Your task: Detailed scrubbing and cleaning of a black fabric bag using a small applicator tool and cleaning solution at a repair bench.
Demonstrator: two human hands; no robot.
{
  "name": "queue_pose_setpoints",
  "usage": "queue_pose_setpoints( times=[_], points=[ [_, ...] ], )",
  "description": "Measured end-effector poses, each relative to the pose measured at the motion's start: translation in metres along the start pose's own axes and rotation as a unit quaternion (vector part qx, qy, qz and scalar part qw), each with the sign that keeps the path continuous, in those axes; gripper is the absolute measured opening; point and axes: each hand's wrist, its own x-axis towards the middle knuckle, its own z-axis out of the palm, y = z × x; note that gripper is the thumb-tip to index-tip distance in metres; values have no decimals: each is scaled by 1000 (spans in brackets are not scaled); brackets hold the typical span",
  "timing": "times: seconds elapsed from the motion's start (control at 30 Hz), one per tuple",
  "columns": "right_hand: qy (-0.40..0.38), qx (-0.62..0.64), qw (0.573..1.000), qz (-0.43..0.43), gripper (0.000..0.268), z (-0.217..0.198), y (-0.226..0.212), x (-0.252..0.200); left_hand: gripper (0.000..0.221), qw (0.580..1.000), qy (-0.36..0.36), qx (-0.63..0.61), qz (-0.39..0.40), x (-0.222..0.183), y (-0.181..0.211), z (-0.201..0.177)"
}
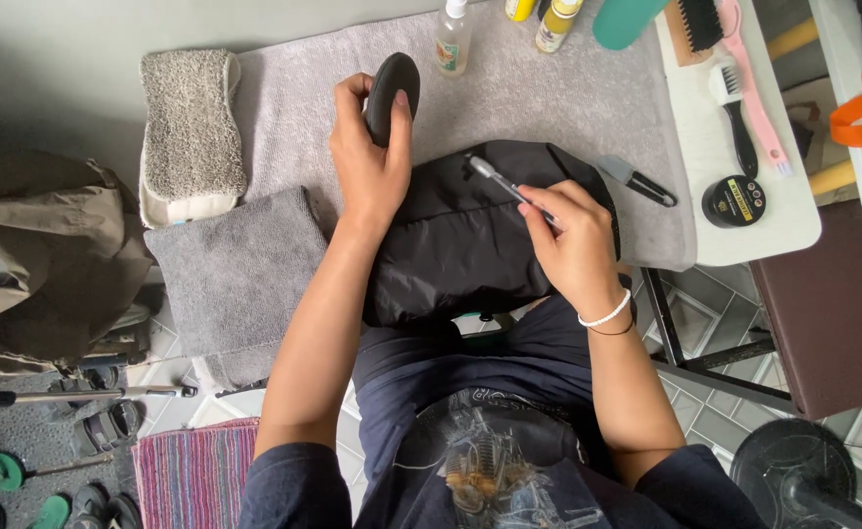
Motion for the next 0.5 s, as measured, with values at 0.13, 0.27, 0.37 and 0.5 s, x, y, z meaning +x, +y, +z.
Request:
queue_pose_setpoints(
  times=[0.13,0.27,0.37,0.5],
  points=[
    [-38,27,999,5,19,-4,-9,2,20,1000,2,8,7,1,1,1],
    [32,-28,999,-23,18,-1,-4,1,20,1000,4,2,8,1,-2,1],
    [-38,37,998,17,17,0,-9,0,20,1000,0,10,-1,-1,-2,0],
    [-8,-4,1000,3,19,3,-7,4,21,1000,-1,12,2,2,-1,1]
  ],
)
